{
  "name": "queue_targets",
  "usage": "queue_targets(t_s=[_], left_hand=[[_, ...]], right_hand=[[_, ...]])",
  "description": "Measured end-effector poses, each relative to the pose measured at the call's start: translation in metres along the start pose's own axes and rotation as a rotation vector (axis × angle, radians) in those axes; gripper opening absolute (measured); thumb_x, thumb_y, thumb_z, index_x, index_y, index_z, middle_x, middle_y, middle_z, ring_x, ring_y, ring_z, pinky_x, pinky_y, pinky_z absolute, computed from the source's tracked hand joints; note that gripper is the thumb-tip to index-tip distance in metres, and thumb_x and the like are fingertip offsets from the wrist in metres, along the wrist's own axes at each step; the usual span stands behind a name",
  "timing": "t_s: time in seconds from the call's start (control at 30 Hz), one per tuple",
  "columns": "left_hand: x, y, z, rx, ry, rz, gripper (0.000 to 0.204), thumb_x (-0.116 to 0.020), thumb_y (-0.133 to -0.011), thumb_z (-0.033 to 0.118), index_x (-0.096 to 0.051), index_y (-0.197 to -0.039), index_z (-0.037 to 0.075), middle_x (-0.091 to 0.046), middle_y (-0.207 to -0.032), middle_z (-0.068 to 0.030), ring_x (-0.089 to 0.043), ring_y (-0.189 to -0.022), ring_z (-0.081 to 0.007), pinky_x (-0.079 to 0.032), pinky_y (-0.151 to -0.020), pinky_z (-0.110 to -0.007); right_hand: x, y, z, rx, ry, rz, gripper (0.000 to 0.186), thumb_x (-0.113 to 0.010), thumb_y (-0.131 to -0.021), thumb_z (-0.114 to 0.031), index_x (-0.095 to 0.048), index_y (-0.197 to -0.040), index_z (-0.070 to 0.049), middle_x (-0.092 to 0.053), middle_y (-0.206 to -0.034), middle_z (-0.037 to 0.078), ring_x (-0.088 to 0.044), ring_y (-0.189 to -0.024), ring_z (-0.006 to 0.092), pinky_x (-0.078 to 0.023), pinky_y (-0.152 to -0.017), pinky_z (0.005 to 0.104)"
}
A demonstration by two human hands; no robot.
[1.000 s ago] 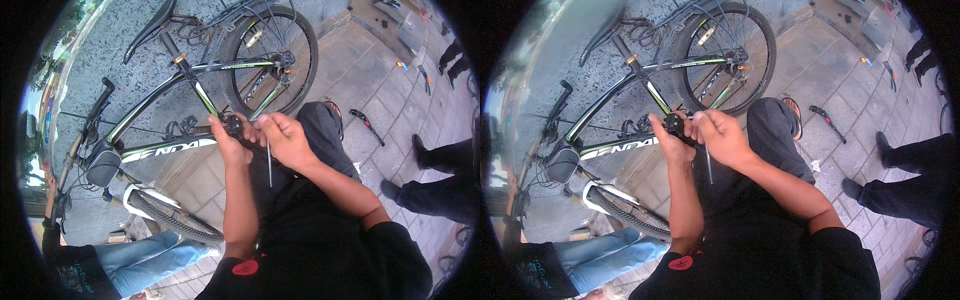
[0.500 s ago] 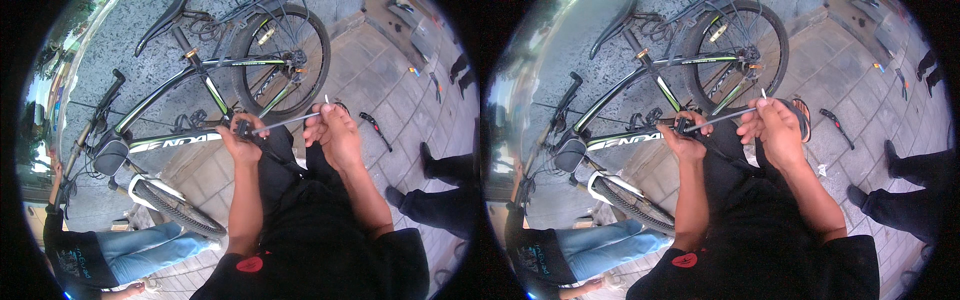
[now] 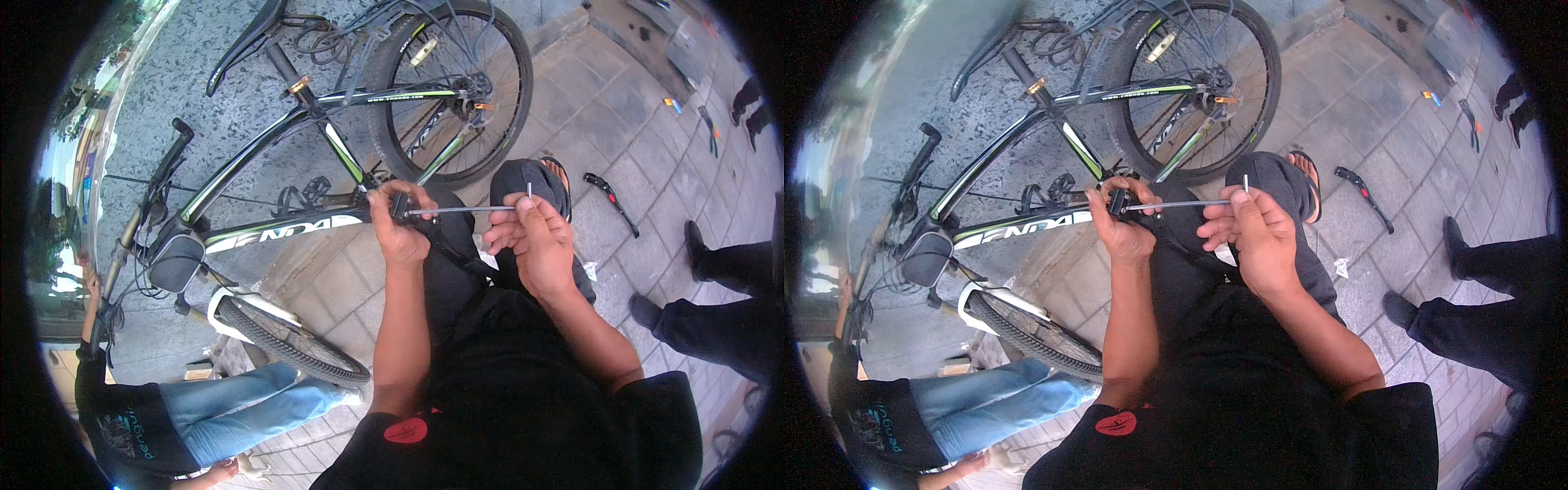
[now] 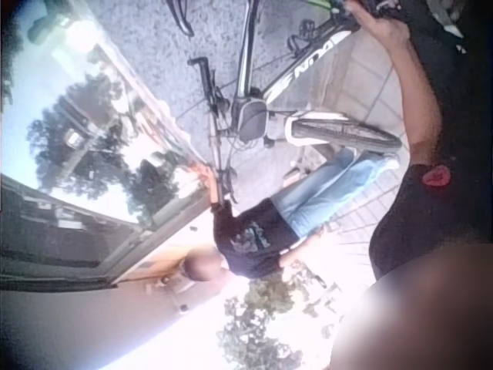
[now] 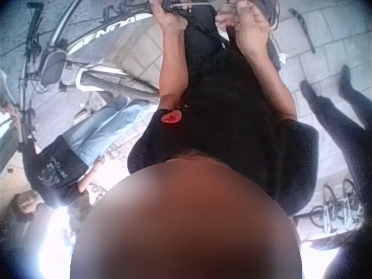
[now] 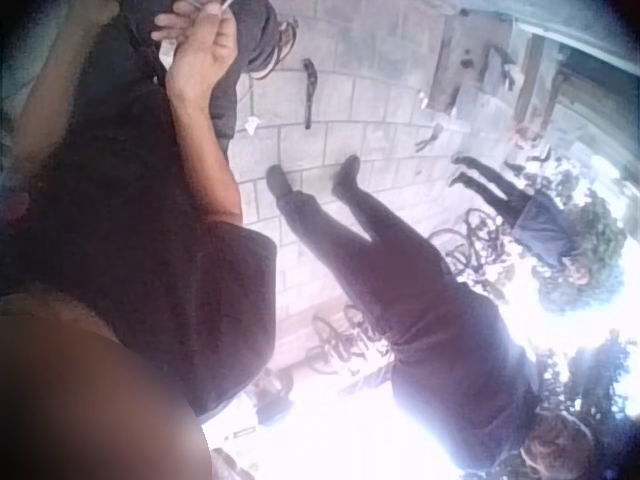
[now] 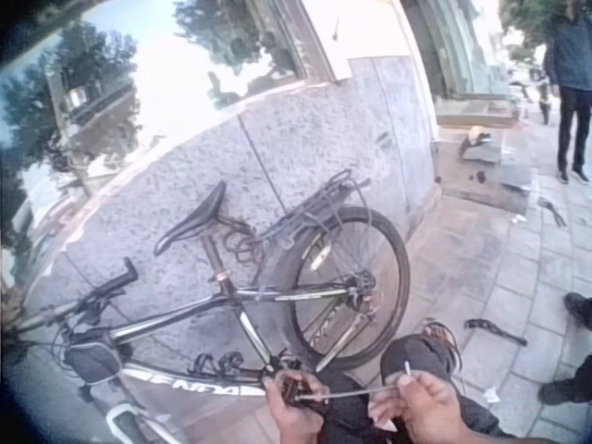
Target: The person sits on the sidewalk and works on the rear derailleur of a bicycle. They use a rag to wipe the derailleur, then use an Allen key and a chain tool to adjust and remove parts of the drivetrain.
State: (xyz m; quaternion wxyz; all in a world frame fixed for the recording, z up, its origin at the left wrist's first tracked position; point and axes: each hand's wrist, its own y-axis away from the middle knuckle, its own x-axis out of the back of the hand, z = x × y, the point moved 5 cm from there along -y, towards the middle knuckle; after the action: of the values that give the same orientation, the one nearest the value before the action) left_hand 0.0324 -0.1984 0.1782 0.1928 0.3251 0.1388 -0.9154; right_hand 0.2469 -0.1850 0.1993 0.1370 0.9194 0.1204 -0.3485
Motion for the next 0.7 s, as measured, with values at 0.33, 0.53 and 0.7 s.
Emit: queue_targets(t_s=[0.33,0.53,0.7], left_hand=[[0.000,0.000,-0.001,0.000,-0.017,0.076,0.057,-0.048,-0.102,0.061,-0.059,-0.100,0.006,-0.060,-0.079,-0.0130,-0.054,-0.064,-0.0198,-0.048,-0.063,-0.036],[-0.006,0.011,-0.006,-0.129,-0.196,-0.086,0.064,-0.045,-0.103,0.059,-0.058,-0.098,-0.004,-0.059,-0.079,-0.0144,-0.054,-0.064,-0.0185,-0.050,-0.063,-0.035],[-0.015,0.015,-0.013,-0.124,-0.201,-0.221,0.067,-0.043,-0.104,0.057,-0.059,-0.088,-0.006,-0.058,-0.077,-0.0147,-0.054,-0.062,-0.0176,-0.048,-0.063,-0.033]], right_hand=[[-0.006,0.016,0.003,-0.039,0.212,-0.052,0.031,-0.050,-0.109,-0.022,-0.062,-0.116,0.006,-0.071,-0.090,0.015,-0.069,-0.065,0.0206,-0.056,-0.056,0.0316],[-0.006,0.044,-0.005,-0.934,-0.087,-0.324,0.033,-0.054,-0.107,-0.027,-0.068,-0.110,0.003,-0.056,-0.068,0.001,-0.044,-0.044,0.0082,-0.034,-0.040,0.0236],[0.014,0.025,-0.001,-0.387,0.546,-0.556,0.034,-0.061,-0.105,-0.029,-0.067,-0.118,0.002,-0.050,-0.070,-0.003,-0.050,-0.056,0.0102,-0.042,-0.051,0.0324]])
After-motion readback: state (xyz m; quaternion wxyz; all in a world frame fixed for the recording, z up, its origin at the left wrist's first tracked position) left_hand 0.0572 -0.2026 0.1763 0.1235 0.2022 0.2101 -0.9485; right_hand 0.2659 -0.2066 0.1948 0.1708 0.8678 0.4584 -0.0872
